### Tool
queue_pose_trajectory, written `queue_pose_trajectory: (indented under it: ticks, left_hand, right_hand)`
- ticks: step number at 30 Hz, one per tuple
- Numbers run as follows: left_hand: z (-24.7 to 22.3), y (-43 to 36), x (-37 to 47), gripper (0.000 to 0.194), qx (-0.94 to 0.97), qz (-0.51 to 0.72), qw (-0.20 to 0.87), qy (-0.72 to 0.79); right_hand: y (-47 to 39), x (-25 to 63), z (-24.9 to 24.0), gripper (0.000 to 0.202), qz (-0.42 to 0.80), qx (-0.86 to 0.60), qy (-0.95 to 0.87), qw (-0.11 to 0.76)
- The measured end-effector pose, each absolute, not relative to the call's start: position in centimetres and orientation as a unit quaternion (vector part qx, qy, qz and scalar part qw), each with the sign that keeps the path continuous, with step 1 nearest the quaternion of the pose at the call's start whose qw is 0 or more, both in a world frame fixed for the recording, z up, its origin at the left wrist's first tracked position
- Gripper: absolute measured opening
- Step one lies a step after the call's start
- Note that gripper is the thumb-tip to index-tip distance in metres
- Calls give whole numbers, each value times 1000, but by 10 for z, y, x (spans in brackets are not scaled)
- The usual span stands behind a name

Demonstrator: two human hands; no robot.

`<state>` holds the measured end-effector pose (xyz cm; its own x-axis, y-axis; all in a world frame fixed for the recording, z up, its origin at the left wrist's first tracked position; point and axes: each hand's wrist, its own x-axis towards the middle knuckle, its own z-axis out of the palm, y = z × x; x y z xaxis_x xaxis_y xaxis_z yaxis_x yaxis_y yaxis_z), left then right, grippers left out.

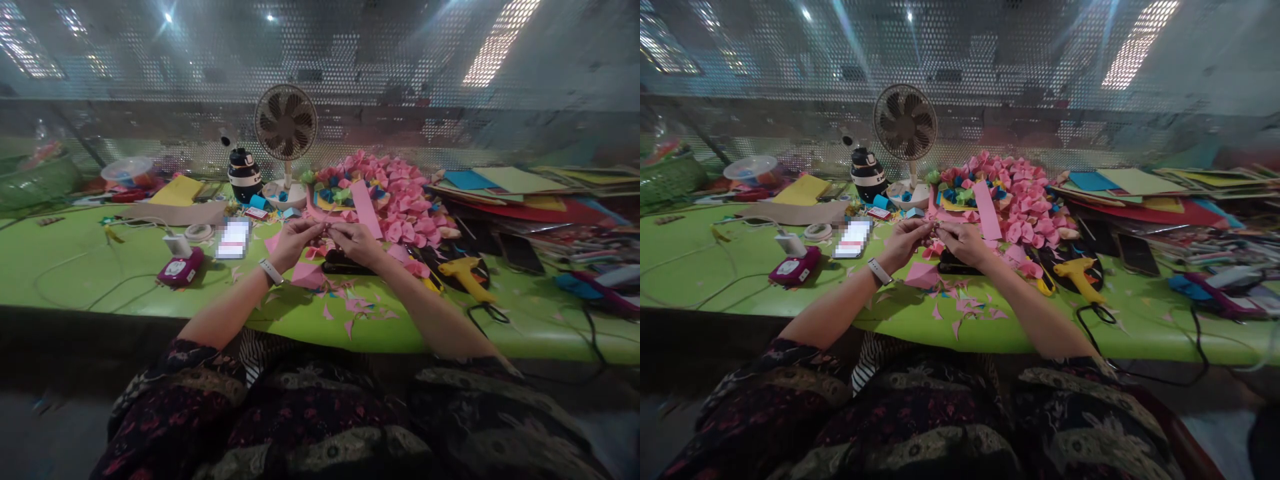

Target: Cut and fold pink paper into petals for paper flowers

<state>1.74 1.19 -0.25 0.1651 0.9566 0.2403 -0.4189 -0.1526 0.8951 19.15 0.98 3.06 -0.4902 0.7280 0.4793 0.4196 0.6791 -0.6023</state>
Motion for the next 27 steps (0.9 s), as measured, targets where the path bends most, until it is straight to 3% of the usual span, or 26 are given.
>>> queue_pose_trajectory:
  ticks: [7, 14, 27]
  left_hand:
    - [-4, 13, 23, 32, 417, 631, 595, 271]
    - [2, 16, 21, 21, 349, 675, 579, 296]
    - [0, 15, 23, 32, 376, 680, 556, 294]
  right_hand:
    - [16, 189, 18, 28, 180, -352, -830, 394]
    - [18, 187, 10, 32, 86, -352, -826, 432]
    - [21, 185, 2, 29, 30, -329, -837, 436]
